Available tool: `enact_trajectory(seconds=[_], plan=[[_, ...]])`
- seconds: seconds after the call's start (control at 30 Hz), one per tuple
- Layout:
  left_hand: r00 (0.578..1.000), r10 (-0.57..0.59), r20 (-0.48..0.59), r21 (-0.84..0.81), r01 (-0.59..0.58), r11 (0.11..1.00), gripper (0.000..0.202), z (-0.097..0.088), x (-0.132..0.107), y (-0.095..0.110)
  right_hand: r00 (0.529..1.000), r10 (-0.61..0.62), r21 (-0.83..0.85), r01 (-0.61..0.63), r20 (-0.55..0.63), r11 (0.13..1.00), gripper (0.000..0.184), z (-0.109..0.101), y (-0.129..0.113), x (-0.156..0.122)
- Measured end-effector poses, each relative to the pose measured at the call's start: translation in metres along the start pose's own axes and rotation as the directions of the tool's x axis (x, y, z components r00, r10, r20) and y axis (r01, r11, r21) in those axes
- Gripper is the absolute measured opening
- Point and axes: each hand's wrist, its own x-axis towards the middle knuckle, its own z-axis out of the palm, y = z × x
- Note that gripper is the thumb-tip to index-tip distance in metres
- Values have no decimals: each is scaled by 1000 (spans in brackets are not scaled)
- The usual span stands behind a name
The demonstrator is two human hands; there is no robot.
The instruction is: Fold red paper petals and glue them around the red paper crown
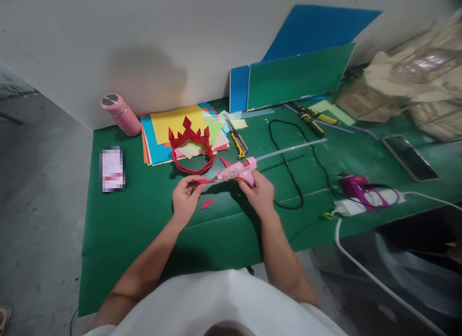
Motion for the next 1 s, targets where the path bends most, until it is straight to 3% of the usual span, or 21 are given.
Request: enact_trajectory(seconds=[1.0], plan=[[999, 23, -47, -26, -24, 999, 18, -1, 2, 1, 998, 9, -39, -12, -63, 999, 31, -4, 3, -1]])
